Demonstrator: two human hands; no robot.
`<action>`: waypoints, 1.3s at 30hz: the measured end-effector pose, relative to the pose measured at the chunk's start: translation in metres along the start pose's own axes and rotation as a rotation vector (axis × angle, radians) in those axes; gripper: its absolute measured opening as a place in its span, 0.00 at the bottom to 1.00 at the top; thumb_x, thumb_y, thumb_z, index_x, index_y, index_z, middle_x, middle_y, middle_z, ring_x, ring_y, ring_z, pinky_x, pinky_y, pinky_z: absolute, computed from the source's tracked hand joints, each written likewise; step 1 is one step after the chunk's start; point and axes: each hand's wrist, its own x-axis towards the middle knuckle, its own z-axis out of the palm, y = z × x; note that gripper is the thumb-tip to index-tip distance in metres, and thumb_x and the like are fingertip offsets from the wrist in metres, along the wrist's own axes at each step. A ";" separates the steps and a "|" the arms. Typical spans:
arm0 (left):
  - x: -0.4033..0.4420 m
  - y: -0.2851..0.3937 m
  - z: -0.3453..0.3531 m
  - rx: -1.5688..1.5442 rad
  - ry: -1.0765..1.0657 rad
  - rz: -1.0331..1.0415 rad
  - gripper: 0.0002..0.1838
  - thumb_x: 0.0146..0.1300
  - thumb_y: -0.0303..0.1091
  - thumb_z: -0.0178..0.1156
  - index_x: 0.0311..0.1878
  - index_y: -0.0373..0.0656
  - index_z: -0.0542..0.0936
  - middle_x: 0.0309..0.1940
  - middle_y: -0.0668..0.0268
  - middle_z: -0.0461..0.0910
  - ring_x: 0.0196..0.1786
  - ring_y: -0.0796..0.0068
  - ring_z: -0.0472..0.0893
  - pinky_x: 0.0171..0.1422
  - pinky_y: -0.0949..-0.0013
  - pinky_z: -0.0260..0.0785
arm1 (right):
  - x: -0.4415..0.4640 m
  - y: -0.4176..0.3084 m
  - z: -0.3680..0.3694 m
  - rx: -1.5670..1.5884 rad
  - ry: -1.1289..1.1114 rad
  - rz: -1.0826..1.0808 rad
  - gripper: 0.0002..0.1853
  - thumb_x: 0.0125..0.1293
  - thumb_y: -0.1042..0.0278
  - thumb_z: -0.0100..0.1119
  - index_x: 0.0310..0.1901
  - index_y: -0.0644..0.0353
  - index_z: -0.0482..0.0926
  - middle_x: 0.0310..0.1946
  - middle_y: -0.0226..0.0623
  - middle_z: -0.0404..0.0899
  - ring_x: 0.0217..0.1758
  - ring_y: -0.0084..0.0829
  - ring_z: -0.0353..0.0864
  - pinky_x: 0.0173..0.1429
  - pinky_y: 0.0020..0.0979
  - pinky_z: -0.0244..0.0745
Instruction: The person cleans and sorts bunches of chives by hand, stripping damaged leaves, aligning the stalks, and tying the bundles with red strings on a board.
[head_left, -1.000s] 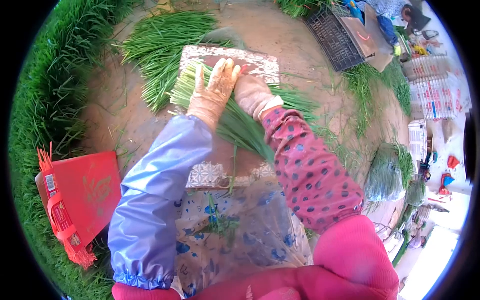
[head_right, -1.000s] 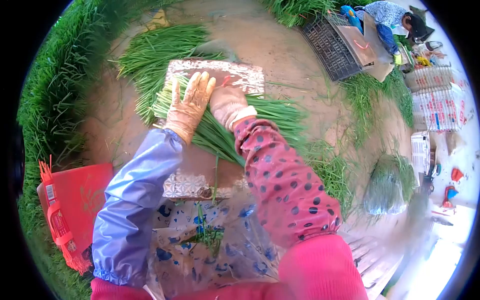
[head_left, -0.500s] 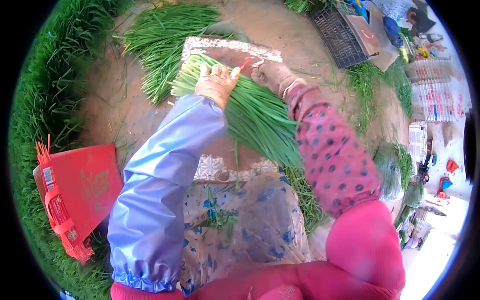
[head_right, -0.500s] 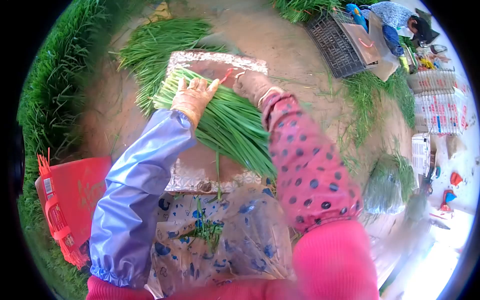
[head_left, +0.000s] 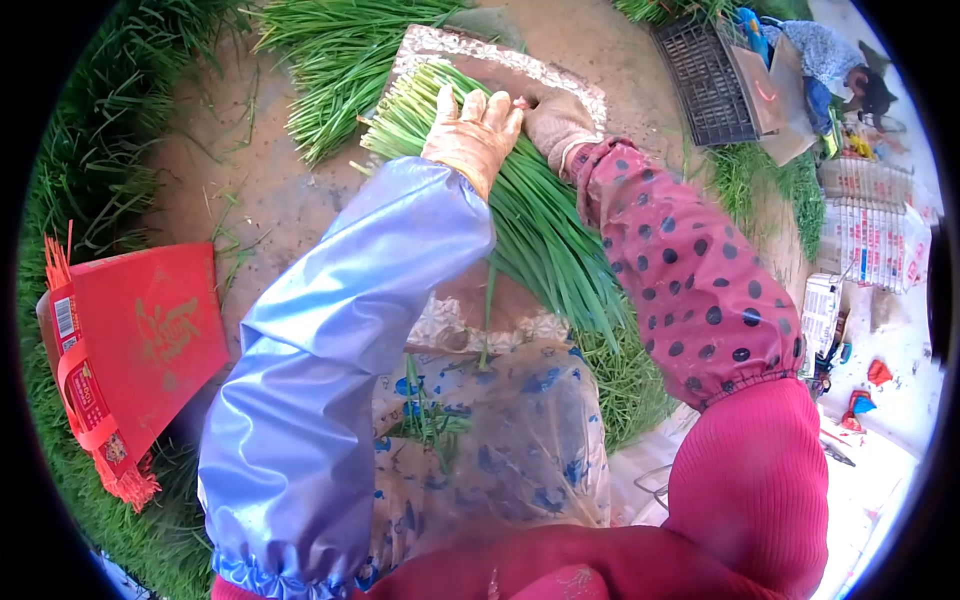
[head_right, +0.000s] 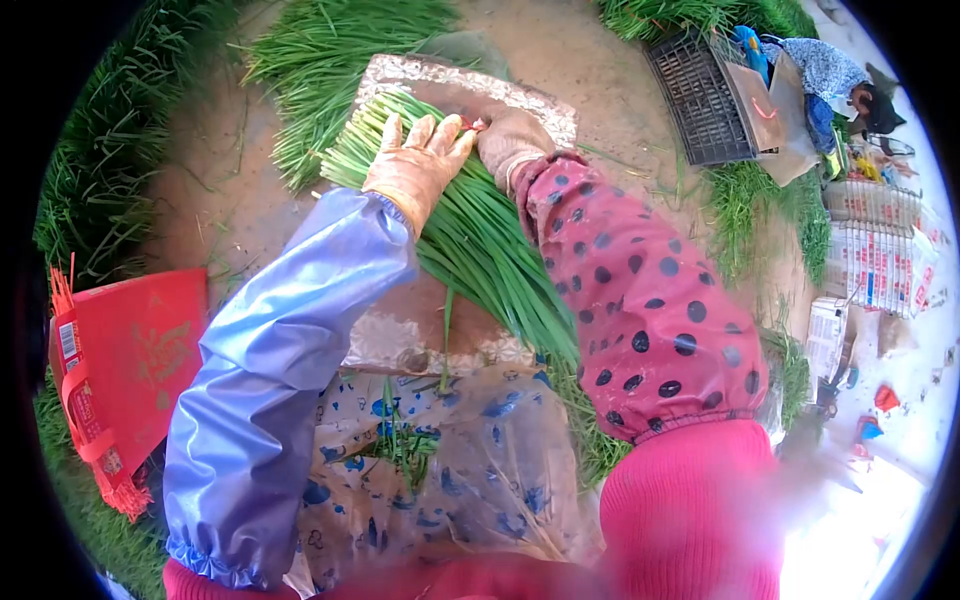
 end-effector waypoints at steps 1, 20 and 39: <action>0.000 0.000 -0.001 -0.001 0.004 0.000 0.38 0.65 0.33 0.55 0.76 0.55 0.52 0.75 0.65 0.53 0.77 0.59 0.52 0.76 0.38 0.39 | -0.003 -0.001 0.001 0.036 0.046 0.001 0.16 0.63 0.53 0.56 0.50 0.42 0.82 0.47 0.40 0.83 0.52 0.42 0.81 0.56 0.38 0.74; -0.006 0.011 0.011 0.112 0.082 -0.128 0.30 0.68 0.28 0.43 0.75 0.49 0.56 0.73 0.66 0.57 0.76 0.65 0.55 0.77 0.40 0.41 | 0.037 -0.038 -0.022 -0.441 -0.165 -0.303 0.19 0.61 0.52 0.58 0.49 0.53 0.84 0.49 0.44 0.83 0.52 0.41 0.82 0.57 0.36 0.75; -0.109 -0.095 -0.040 -0.518 0.531 0.361 0.26 0.60 0.36 0.64 0.63 0.47 0.75 0.57 0.56 0.78 0.60 0.54 0.76 0.67 0.56 0.64 | -0.049 -0.030 0.033 0.258 0.455 -0.110 0.13 0.66 0.59 0.51 0.46 0.52 0.82 0.41 0.43 0.83 0.49 0.45 0.81 0.54 0.44 0.73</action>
